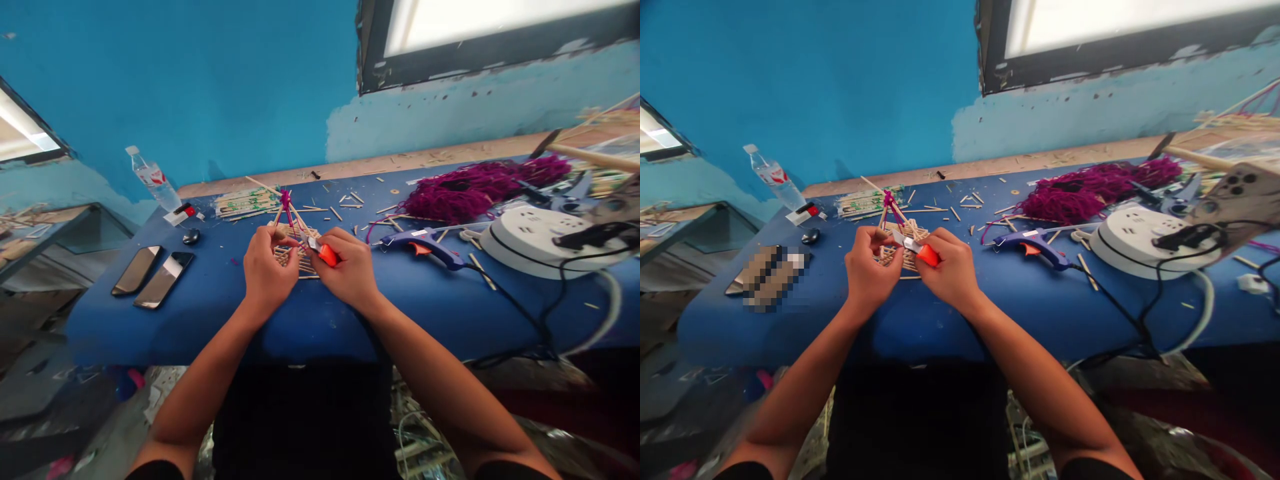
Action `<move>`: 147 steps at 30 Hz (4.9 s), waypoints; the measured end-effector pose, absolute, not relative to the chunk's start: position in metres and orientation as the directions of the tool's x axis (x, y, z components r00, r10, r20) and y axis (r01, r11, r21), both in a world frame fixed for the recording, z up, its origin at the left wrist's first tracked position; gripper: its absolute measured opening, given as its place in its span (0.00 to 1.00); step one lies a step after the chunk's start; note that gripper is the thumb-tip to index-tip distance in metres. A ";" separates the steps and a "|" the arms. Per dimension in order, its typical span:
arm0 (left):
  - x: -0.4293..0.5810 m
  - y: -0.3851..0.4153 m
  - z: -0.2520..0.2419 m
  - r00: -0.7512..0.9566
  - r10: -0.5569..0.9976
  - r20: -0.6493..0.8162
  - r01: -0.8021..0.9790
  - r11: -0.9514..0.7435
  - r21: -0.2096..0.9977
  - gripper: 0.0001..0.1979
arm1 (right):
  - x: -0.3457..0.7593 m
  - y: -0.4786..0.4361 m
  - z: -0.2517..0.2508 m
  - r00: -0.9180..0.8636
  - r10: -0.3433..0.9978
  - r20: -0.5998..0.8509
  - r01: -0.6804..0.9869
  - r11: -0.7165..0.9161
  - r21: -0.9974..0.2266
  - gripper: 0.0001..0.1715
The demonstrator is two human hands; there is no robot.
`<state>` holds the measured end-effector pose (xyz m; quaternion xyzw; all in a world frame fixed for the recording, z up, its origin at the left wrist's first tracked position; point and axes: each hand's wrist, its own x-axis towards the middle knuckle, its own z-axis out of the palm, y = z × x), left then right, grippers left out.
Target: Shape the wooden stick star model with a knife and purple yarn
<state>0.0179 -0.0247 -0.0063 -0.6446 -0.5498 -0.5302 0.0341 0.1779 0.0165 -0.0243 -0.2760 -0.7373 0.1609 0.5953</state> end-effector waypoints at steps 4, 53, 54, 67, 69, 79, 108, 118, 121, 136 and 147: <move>0.018 -0.029 -0.008 -0.165 0.661 0.732 0.813 -0.330 0.481 0.18 | 0.179 0.016 -0.024 -0.135 0.634 0.761 0.229 0.768 -0.599 0.06; 0.012 -0.028 -0.007 0.034 0.511 0.859 0.844 -0.475 0.249 0.25 | 0.177 0.018 -0.017 -0.130 0.616 0.777 0.201 0.783 -0.588 0.06; 0.013 -0.027 -0.007 0.045 0.501 0.865 0.833 -0.497 0.244 0.25 | 0.176 0.018 -0.016 -0.135 0.617 0.776 0.202 0.784 -0.588 0.06; 0.007 -0.026 0.004 -0.219 0.687 0.693 0.670 -0.410 0.619 0.22 | 0.203 -0.015 -0.023 -0.187 0.775 0.604 0.344 0.628 -0.698 0.12; 0.005 -0.024 0.006 -0.224 0.695 0.684 0.656 -0.411 0.633 0.23 | 0.211 -0.019 -0.023 -0.238 0.779 0.580 0.385 0.623 -0.681 0.12; -0.004 -0.017 0.007 -0.225 0.696 0.682 0.622 -0.436 0.650 0.23 | 0.220 0.001 0.008 -0.469 0.815 0.339 0.487 0.559 -0.671 0.19; -0.005 -0.005 0.007 -0.141 0.670 0.729 0.587 -0.536 0.607 0.16 | 0.210 0.013 0.033 -0.563 0.783 0.264 0.588 0.604 -0.539 0.27; -0.006 -0.001 0.009 -0.153 0.631 0.761 0.619 -0.539 0.572 0.17 | 0.218 0.021 0.035 -0.616 0.770 0.166 0.552 0.572 -0.607 0.29; -0.005 -0.001 0.010 -0.152 0.613 0.776 0.607 -0.562 0.563 0.17 | 0.221 0.023 0.035 -0.616 0.776 0.136 0.526 0.534 -0.662 0.28; -0.115 0.019 0.010 -0.444 0.603 0.663 0.664 -0.275 0.695 0.17 | 0.267 0.042 -0.001 -0.243 0.932 0.268 0.440 0.352 -0.826 0.21; -0.125 0.014 -0.021 -0.395 0.670 0.629 0.759 -0.147 0.634 0.06 | 0.244 0.055 -0.042 -0.253 0.757 0.602 0.882 0.436 -0.178 0.20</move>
